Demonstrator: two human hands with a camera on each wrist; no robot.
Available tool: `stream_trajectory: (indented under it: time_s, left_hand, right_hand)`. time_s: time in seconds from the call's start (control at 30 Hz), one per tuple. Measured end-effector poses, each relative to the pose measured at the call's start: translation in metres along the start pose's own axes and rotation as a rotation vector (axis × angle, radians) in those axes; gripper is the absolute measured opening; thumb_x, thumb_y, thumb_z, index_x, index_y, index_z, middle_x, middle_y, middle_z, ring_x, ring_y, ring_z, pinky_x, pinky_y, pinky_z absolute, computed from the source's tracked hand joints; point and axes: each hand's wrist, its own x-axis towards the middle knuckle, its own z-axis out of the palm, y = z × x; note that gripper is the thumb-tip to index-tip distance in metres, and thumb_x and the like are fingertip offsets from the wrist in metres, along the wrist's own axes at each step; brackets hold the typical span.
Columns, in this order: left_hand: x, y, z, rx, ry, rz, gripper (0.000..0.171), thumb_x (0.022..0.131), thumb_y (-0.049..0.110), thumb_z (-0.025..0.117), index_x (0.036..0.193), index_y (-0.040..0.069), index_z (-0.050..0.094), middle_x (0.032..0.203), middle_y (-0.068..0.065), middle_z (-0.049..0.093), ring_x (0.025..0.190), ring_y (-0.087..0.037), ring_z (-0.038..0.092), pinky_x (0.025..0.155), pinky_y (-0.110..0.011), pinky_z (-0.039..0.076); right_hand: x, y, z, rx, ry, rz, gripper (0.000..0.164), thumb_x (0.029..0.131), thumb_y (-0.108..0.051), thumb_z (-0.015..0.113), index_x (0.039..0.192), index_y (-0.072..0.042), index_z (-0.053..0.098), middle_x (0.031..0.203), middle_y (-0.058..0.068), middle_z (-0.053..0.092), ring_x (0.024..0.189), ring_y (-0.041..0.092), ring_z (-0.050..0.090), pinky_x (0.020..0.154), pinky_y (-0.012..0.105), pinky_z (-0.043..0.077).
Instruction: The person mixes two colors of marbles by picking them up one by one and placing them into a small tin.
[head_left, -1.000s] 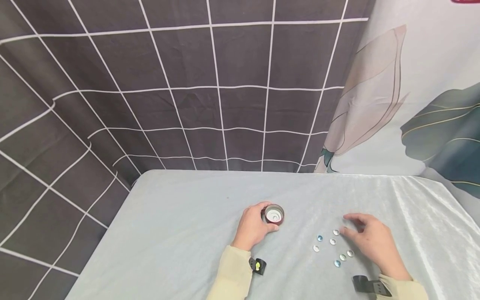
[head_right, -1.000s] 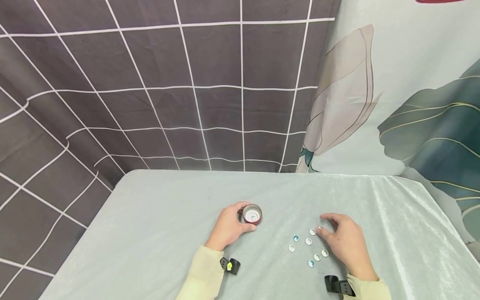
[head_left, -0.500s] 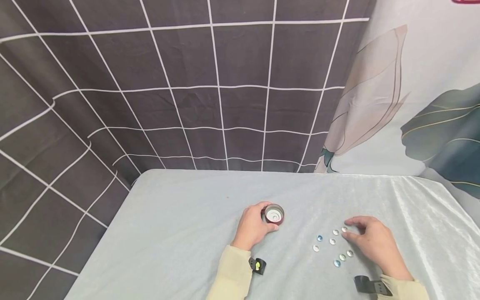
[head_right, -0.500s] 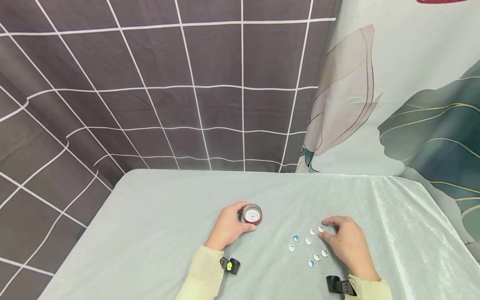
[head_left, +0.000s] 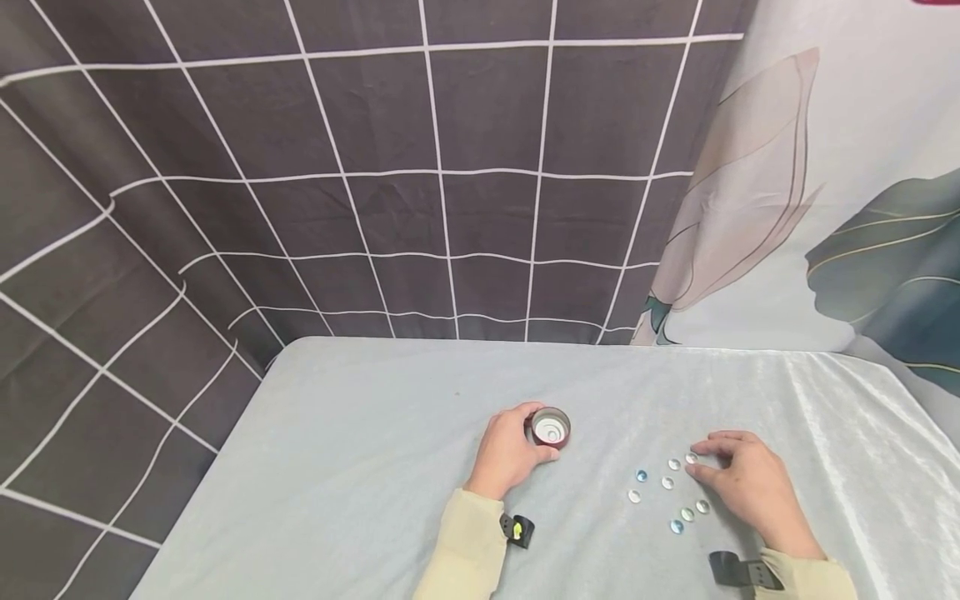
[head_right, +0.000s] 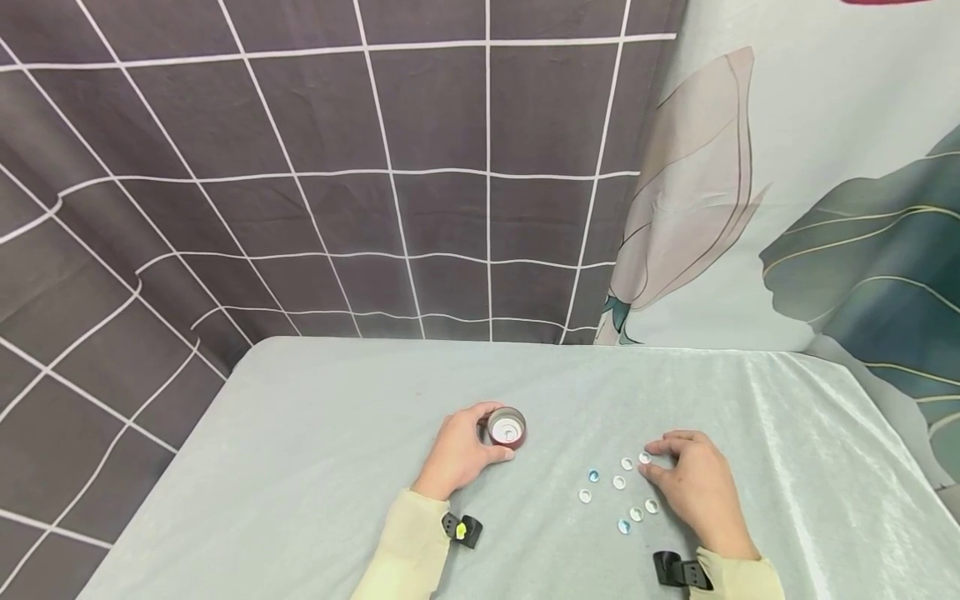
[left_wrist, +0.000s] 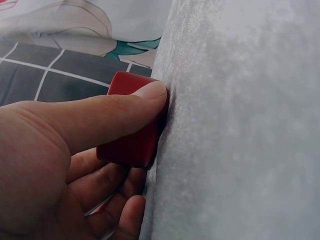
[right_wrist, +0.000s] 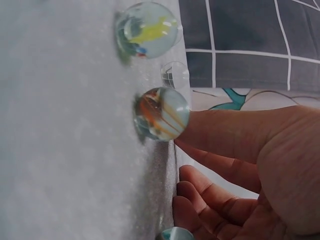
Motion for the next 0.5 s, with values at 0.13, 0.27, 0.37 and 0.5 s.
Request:
stream_trajectory:
  time_s: [0.13,0.27,0.37,0.5]
  left_hand:
    - [0.0002,-0.0003,-0.0006,0.003,0.004,0.001,0.059,0.070,0.014,0.092,0.124,0.009,0.069,0.114,-0.003,0.073,0.111,-0.025,0.065,0.099,-0.039,0.050]
    - [0.0000,0.0000,-0.0008,0.003,0.004,0.000,0.058,0.070,0.013,0.092,0.123,0.010,0.069,0.113,-0.003,0.073,0.110,-0.024,0.065,0.098,-0.039,0.050]
    - [-0.0004,0.0009,-0.0013,0.006,0.005,0.000,0.058,0.070,0.014,0.092,0.123,0.010,0.069,0.112,-0.003,0.073,0.110,-0.025,0.065,0.098,-0.039,0.050]
    - [-0.0007,0.0022,-0.0019,0.002,0.002,-0.004,0.058,0.070,0.014,0.092,0.122,0.010,0.070,0.112,-0.003,0.073,0.110,-0.025,0.064,0.098,-0.039,0.050]
  right_hand:
    - [0.0002,-0.0008,0.0006,0.000,0.005,0.001,0.023,0.079,-0.013,0.081,0.094,0.004,0.076,0.115,0.031,0.062,0.105,0.049,0.058,0.088,0.061,0.045]
    - [-0.0004,-0.0005,0.0018,-0.003,0.018,-0.009,0.019,0.078,-0.012,0.081,0.091,0.001,0.077,0.113,0.030,0.063,0.103,0.048,0.059,0.087,0.060,0.046]
    - [-0.0010,0.0005,0.0025,-0.005,0.032,-0.024,0.016,0.078,-0.012,0.081,0.090,0.000,0.077,0.112,0.029,0.064,0.104,0.048,0.059,0.086,0.060,0.046]
    - [-0.0010,0.0015,0.0028,-0.005,0.034,-0.022,0.017,0.078,-0.012,0.081,0.090,0.000,0.077,0.112,0.029,0.064,0.105,0.049,0.059,0.087,0.061,0.046]
